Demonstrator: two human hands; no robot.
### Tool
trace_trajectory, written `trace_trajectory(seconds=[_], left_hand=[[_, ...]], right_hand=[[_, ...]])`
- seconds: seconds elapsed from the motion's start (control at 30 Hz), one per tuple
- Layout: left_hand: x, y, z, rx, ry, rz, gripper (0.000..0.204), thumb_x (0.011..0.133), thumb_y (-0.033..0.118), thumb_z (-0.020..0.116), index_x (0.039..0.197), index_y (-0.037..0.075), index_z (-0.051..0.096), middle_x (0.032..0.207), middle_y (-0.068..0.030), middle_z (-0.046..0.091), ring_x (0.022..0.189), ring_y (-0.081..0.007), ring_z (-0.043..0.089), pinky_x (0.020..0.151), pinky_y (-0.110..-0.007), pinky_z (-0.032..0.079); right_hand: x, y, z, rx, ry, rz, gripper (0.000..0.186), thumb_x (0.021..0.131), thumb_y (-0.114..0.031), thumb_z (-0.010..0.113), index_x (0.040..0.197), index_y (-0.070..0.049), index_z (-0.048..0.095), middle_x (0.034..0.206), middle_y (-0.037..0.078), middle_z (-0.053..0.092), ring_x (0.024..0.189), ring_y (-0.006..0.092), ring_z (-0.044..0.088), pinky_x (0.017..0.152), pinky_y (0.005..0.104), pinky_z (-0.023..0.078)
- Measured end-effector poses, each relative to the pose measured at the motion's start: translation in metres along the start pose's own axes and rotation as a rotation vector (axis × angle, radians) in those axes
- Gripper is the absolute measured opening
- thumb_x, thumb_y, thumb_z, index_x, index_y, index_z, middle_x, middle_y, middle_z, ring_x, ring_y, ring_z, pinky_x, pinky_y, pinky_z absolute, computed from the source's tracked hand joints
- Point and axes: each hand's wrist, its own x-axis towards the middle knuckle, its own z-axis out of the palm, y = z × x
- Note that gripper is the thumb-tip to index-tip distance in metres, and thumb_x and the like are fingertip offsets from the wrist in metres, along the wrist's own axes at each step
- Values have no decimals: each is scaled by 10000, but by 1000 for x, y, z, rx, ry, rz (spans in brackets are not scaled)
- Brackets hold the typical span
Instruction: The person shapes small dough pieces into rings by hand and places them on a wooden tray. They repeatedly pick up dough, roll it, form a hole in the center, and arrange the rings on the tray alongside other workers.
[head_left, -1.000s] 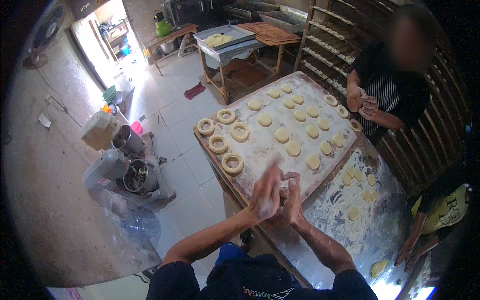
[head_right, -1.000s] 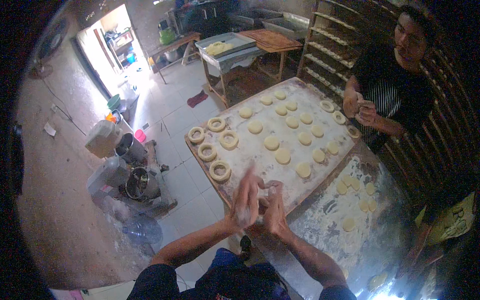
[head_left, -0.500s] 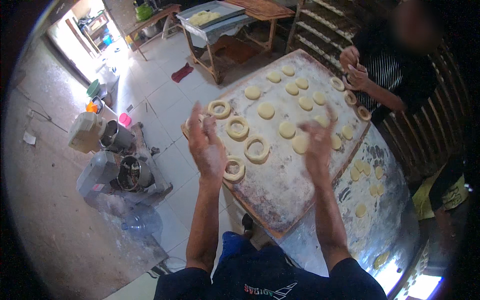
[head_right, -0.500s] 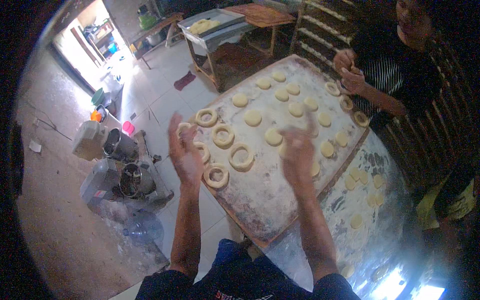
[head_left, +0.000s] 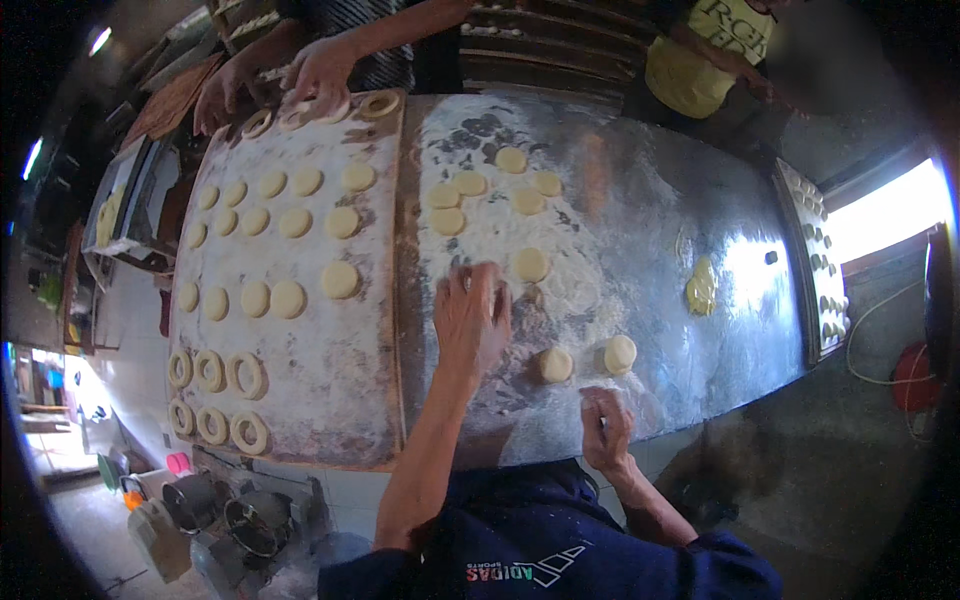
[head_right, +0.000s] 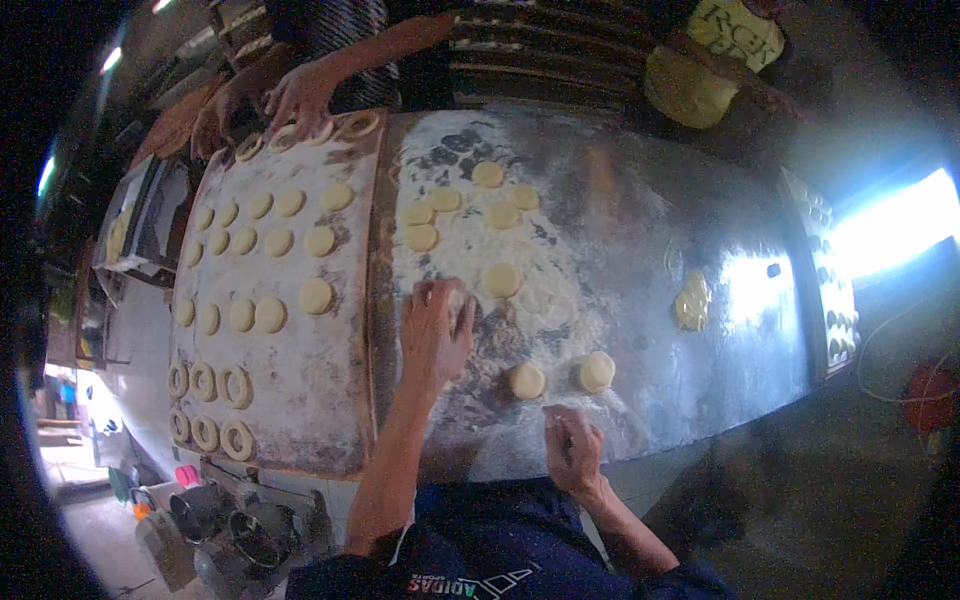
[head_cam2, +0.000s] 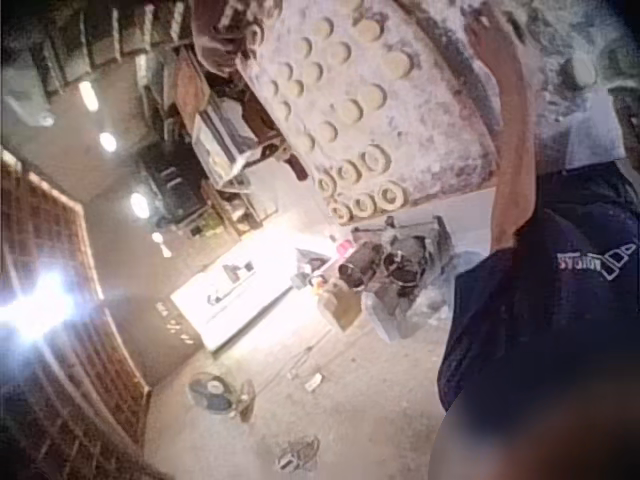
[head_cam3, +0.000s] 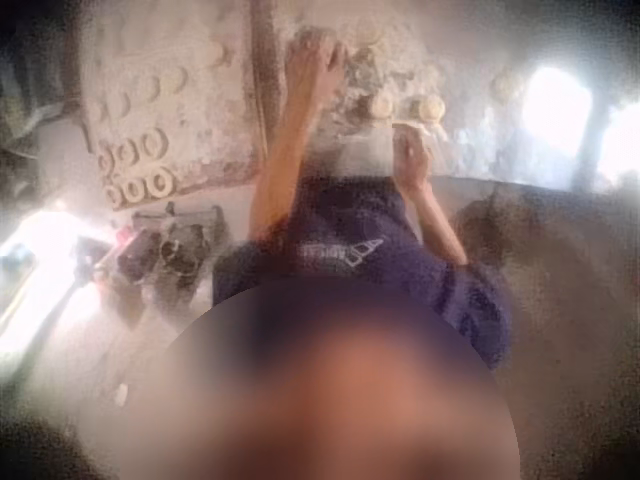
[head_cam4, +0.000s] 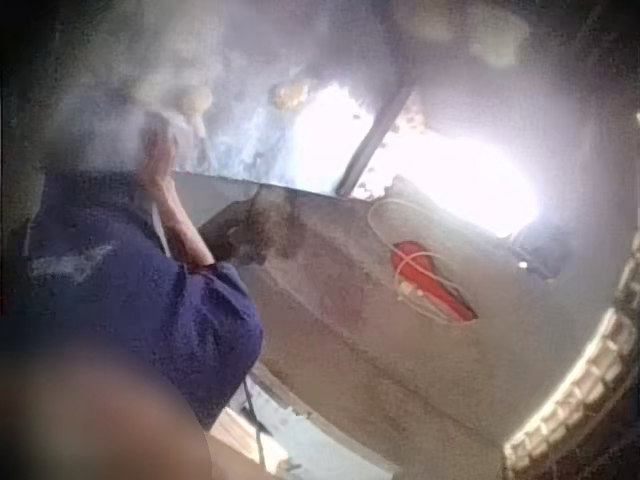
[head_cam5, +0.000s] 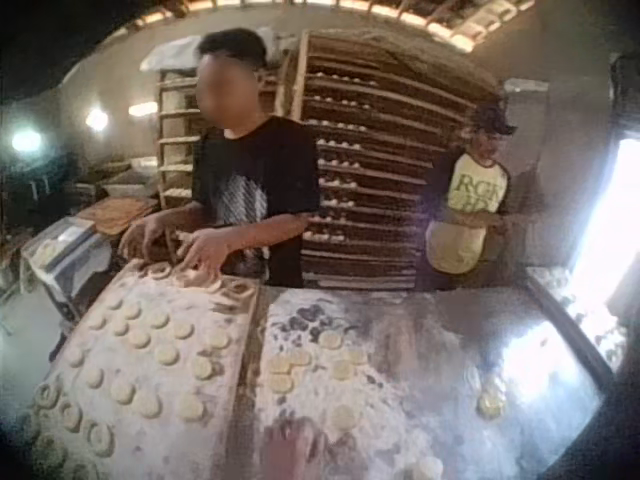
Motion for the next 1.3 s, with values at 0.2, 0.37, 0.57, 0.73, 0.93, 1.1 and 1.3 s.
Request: trace_trajectory(seconds=[0.2,0.37,0.57,0.73,0.93,1.1,1.3], left_hand=[[30,21,62,369,46,52,264,810,200,716,854,55,500,903,-148,547,829,-289,541,736,-413,420],[3,94,31,-489,-111,-333,252,800,158,729,864,39,516,711,-40,544,668,-132,555,605,-304,448],[-32,141,29,-747,71,-452,359,744,-7,684,1035,47,480,810,-25,575,786,-114,578,675,-277,488],[-25,141,-11,-536,-334,-491,576,723,-17,671,1222,100,409,986,-134,566,807,-189,616,694,-300,508],[-10,132,-29,-59,-218,-88,820,790,-17,582,1483,190,195,1355,-249,442,878,-355,664,773,-429,517],[-26,73,-42,-994,-475,-391,745,885,42,531,1505,195,148,1067,-160,622,768,-208,633,695,-323,504],[-44,68,-34,-809,464,-503,540,975,130,452,1468,113,234,834,-78,595,679,-148,553,642,-319,494]], right_hand=[[35,13,-53,194,82,148,143,901,-46,571,1033,-3,606,724,77,613,577,102,535,524,259,408],[99,34,-61,567,-156,205,228,942,-141,566,1094,29,571,940,70,646,850,124,603,747,280,482],[125,35,-58,794,-490,248,286,924,-178,609,1125,14,546,975,62,632,887,144,601,792,291,492],[126,21,-69,726,-597,96,227,805,-73,702,930,-29,518,844,41,597,776,141,598,644,304,482],[142,11,-32,-27,-127,-521,300,720,1,664,947,-35,470,759,155,568,661,339,599,577,397,478],[136,-14,-12,-147,-380,-573,550,773,-40,658,1232,-42,356,970,142,545,790,280,583,656,361,494],[99,-50,15,1093,-505,181,669,783,-69,578,1342,-143,218,1019,121,513,855,216,576,708,305,480]])
